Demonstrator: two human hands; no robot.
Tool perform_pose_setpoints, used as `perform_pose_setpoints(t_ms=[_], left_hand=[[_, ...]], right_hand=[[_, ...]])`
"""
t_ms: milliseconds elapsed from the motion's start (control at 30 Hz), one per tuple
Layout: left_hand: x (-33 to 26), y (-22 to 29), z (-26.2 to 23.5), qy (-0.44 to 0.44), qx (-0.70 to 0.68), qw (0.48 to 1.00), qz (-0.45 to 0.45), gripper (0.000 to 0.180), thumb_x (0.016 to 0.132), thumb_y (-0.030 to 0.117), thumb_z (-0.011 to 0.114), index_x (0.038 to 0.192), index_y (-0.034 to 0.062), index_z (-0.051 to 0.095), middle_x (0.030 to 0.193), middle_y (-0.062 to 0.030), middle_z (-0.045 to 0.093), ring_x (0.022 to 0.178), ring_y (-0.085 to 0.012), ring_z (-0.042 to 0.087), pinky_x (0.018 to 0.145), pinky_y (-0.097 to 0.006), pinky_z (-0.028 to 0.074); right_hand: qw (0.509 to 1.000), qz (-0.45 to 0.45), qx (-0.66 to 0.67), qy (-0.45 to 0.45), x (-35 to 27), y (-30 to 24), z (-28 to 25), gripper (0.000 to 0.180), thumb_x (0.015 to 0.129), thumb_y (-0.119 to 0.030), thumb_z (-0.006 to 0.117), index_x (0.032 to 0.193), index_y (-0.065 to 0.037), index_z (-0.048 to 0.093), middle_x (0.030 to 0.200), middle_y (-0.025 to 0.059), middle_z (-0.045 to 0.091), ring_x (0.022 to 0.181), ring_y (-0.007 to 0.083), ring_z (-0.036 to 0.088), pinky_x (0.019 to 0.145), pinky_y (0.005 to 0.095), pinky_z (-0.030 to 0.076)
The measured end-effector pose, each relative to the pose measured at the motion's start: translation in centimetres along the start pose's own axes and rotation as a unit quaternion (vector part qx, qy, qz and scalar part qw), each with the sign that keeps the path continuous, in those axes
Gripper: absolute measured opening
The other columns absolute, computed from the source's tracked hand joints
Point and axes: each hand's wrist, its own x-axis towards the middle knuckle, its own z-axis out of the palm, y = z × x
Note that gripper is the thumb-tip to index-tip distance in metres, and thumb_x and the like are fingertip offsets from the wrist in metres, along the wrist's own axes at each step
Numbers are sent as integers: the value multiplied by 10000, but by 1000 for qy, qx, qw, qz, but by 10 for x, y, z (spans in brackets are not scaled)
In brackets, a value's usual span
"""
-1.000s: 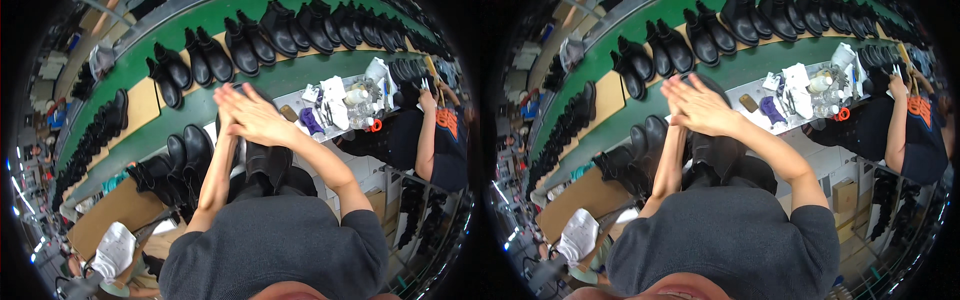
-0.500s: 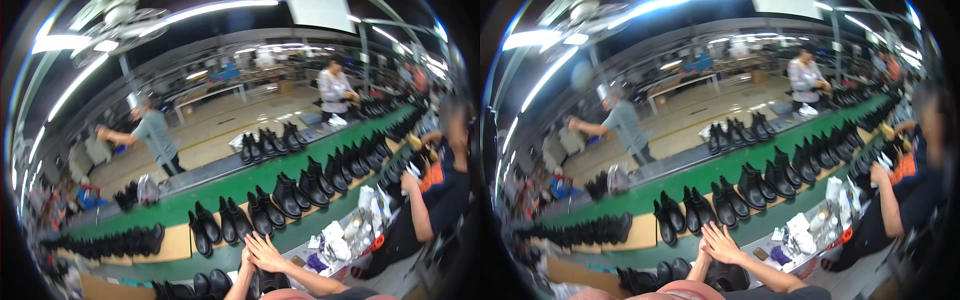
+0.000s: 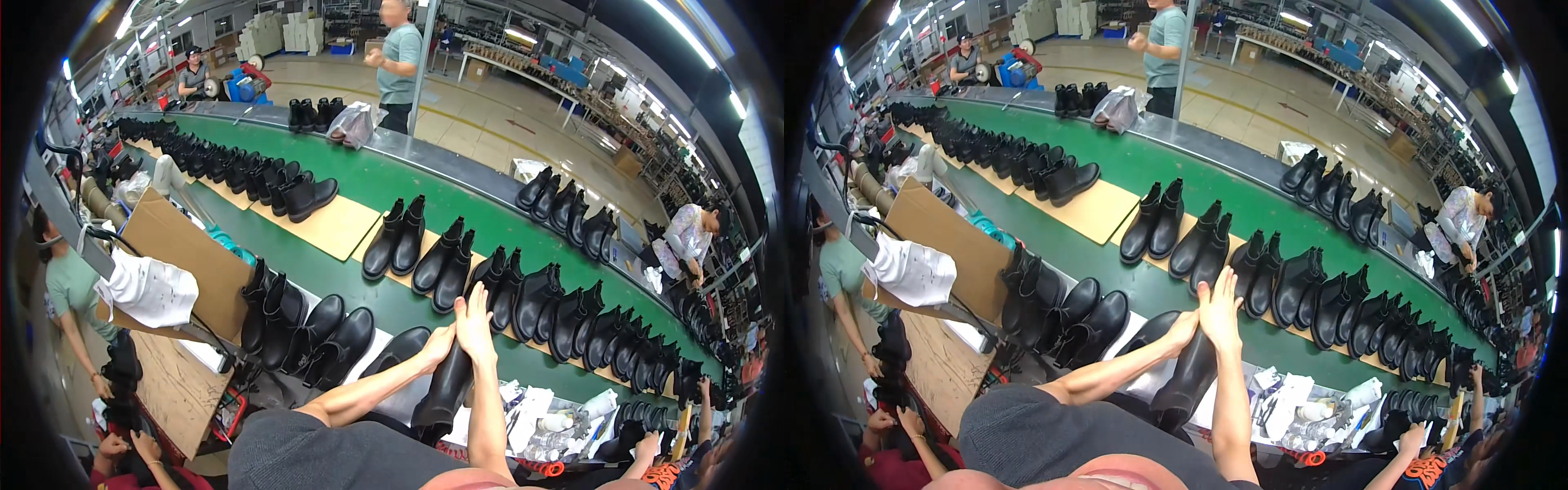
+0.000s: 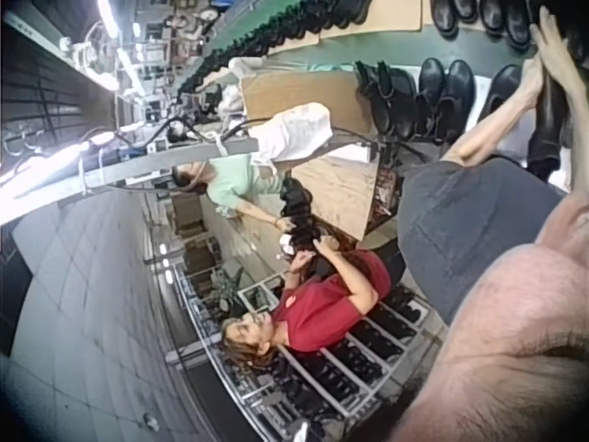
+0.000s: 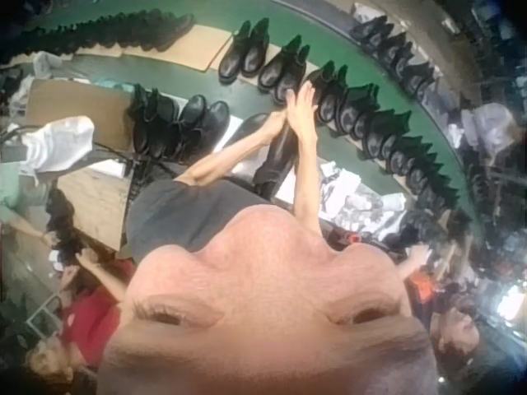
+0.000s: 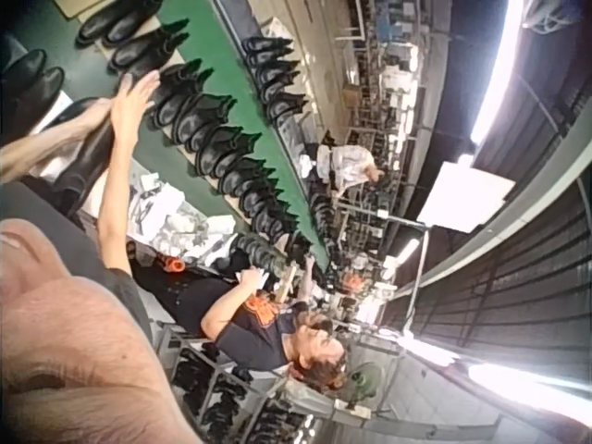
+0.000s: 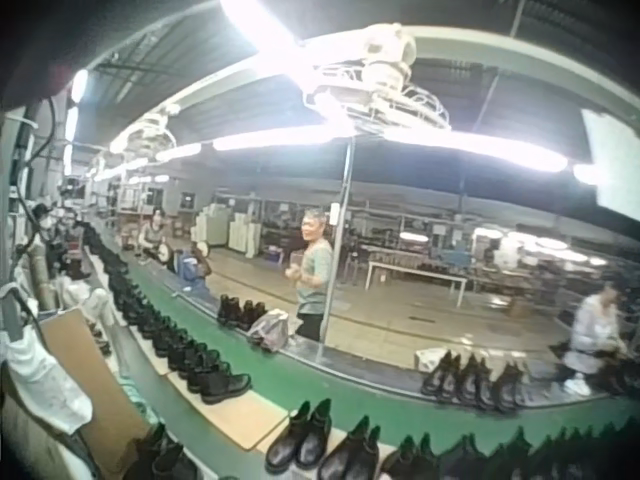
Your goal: The person cleans and polishes black leather boots on a factory assembly line. They wipe the boots with a white cloth, apply a substance with a brush, and scrub the soles with a purple sponge. The person handles the boots one at a time, moving them along the green conveyor belt.
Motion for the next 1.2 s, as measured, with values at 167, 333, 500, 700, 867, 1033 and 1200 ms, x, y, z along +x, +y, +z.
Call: perform_pose_setpoints(t_ms=[167,333,500,700,867,1033,1200], left_hand=[[-5,4,-6,23,33,999,31,469,1017,374,360,1301,38,523,1233,-104,597,1088,-176,574,923,-318,453],[26,-15,-29,38,38,999,8,411,979,435,441,931,60,603,844,-3,591,761,-99,526,696,-283,451],[38,-29,-12,-4,60,996,67,336,980,345,456,939,40,592,900,1,602,841,-117,540,797,-324,465],[5,6,13,20,111,994,0,450,1008,325,355,1174,-13,602,1092,-127,648,939,-177,606,831,-330,473],[10,-4,-1,68,53,996,-19,407,995,355,402,990,17,628,915,-51,647,829,-118,584,771,-300,469],[47,10,-53,175,191,956,138,484,939,424,474,1129,0,610,1054,-79,639,933,-190,561,878,-350,428],[70,58,-43,142,-118,982,25,417,933,402,487,944,13,635,830,-111,676,693,-219,666,661,-352,565]], right_hand=[[987,-137,-78,-7,-43,-6,0,684,957,-338,411,1483,4,138,1553,181,125,1444,350,44,1120,588,35],[968,-164,128,-142,-97,0,-2,898,917,-658,71,1468,51,78,1549,206,85,1443,347,10,1110,565,-87],[982,-156,-97,-35,-48,-15,-11,779,953,-519,337,1474,26,142,1553,182,125,1452,301,53,1132,535,-55],[969,120,126,-177,16,2,-31,810,950,-601,318,1487,-26,125,1500,275,201,1422,360,152,1150,399,135],[895,78,417,-142,2,90,21,698,995,-523,292,1477,-27,199,1518,165,247,1395,224,257,1130,312,182],[940,135,305,-71,-84,87,28,634,1010,-473,293,1408,16,364,1446,179,391,1367,270,326,1125,343,224],[892,192,406,-58,-114,86,56,669,967,-493,437,1378,35,399,1370,189,480,1294,263,425,1075,325,294]])
